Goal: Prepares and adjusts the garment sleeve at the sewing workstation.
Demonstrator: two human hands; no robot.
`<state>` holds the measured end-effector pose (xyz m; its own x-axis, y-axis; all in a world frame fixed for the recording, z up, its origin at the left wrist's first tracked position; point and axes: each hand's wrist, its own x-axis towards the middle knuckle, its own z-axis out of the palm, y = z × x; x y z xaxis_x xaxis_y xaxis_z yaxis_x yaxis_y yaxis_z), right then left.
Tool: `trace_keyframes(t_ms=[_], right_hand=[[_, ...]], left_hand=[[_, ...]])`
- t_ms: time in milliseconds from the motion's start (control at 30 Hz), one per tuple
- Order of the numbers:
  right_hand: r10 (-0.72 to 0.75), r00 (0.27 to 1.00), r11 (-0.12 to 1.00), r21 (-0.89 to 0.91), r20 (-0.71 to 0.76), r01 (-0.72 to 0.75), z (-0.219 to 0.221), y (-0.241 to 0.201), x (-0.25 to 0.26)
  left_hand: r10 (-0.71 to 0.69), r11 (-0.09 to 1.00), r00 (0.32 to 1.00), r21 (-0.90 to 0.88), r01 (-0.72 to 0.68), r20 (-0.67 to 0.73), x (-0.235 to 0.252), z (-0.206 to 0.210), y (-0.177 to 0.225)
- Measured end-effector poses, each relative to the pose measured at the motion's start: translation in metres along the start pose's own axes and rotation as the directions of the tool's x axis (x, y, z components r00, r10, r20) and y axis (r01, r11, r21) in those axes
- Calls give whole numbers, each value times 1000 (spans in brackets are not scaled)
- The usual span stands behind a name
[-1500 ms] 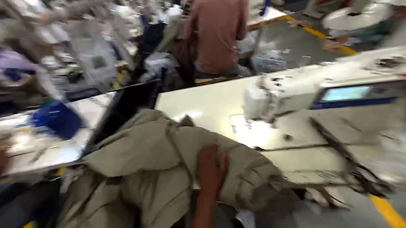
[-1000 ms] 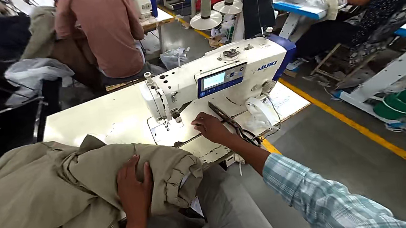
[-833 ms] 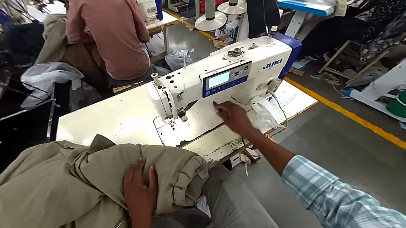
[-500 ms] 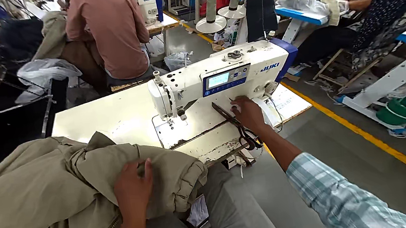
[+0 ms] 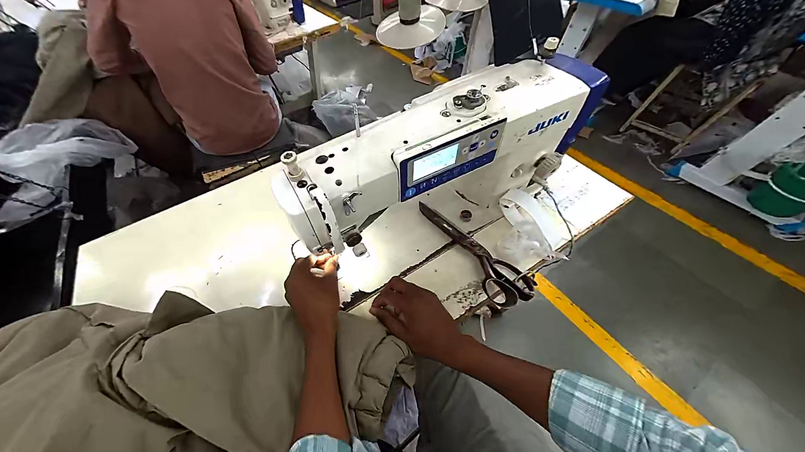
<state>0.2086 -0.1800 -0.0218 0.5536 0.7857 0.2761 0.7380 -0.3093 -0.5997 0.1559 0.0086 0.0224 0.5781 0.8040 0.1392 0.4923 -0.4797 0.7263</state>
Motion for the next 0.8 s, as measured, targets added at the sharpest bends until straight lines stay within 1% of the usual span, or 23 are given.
trace_keyframes(t_ms=[33, 67, 100, 167, 200, 233, 267, 300, 333, 367, 400, 433, 467, 500, 533, 567, 600, 633, 667, 700, 733, 767, 800], right_hand=[[-7, 1000, 1000, -15, -8, 6, 1, -1, -1], [-12, 1000, 1000, -23, -15, 12, 1, -2, -1], [-22, 999, 999, -28, -31, 21, 2, -3, 0], [-35, 999, 999, -37, -41, 33, 2, -5, 0], [-39, 998, 998, -46, -42, 37, 3, -5, -1], [-42, 998, 997, -59, -43, 40, 4, -5, -1], [-46, 998, 996, -74, -41, 42, 4, -5, -2], [-54, 997, 994, -93, -48, 49, 4, -4, -2], [-63, 996, 993, -106, -61, 56, 5, -4, -3], [-67, 996, 992, -109, -65, 60, 4, -6, -4], [-74, 995, 992, -106, -66, 67, 3, -8, -6], [-76, 995, 993, -95, -56, 71, 1, -9, -7], [-73, 996, 995, -77, -44, 70, 1, -8, -9], [-62, 998, 997, -40, -33, 61, 0, -6, -10], [-48, 998, 999, 18, -28, 49, 0, -3, -11], [-26, 999, 994, 103, -28, 29, -2, 0, -11], [4, 1000, 976, 218, -31, 3, -4, 1, -11], [44, 999, 937, 347, -18, -35, -8, 1, -12], [93, 996, 875, 477, 1, -82, -13, -2, -16], [142, 990, 803, 583, 17, -125, -18, -8, -26], [184, 983, 743, 651, 28, -158, -26, -16, -41], [202, 978, 712, 679, 45, -178, -33, -24, -59], [194, 979, 703, 688, 60, -181, -34, -25, -76]], left_hand=[[40, 998, 999, -52, -39, 16, -4, -4, -8], [74, 987, 994, -146, -61, 85, -10, -11, -15], [104, 960, 974, -277, -44, 203, -15, -20, -21], [201, 835, 893, -547, 59, 403, -26, -36, -37], [265, 746, 862, -658, 102, 433, -31, -46, -44], [288, 632, 868, -761, 145, 404, -35, -54, -50], [265, 486, 907, -858, 168, 327, -38, -60, -55], [224, 312, 947, -937, 156, 232, -38, -65, -58], [181, 134, 973, -984, 118, 141, -37, -70, -60], [129, -45, 990, -997, 67, 61, -35, -75, -62], [77, -198, 997, -980, 20, 4, -34, -80, -63], [43, -297, 999, -955, -12, -26, -34, -87, -64], [28, -345, 999, -938, -22, -34, -38, -94, -65], [38, -360, 998, -933, -24, -41, -44, -102, -64], [58, -350, 997, -937, -25, -48, -52, -111, -61], [84, -310, 995, -951, -22, -50, -62, -121, -57], [119, -248, 992, -969, -18, -49, -75, -132, -55], [145, -205, 988, -978, -21, -52, -90, -141, -56], [169, -150, 984, -988, -22, -48, -107, -150, -58], [184, -78, 982, -997, -19, -33, -128, -156, -60], [214, -3, 977, -1000, -3, -4, -150, -162, -61], [265, 95, 963, -995, 21, 45, -173, -167, -61], [333, 220, 935, -974, 50, 123, -196, -172, -61]])
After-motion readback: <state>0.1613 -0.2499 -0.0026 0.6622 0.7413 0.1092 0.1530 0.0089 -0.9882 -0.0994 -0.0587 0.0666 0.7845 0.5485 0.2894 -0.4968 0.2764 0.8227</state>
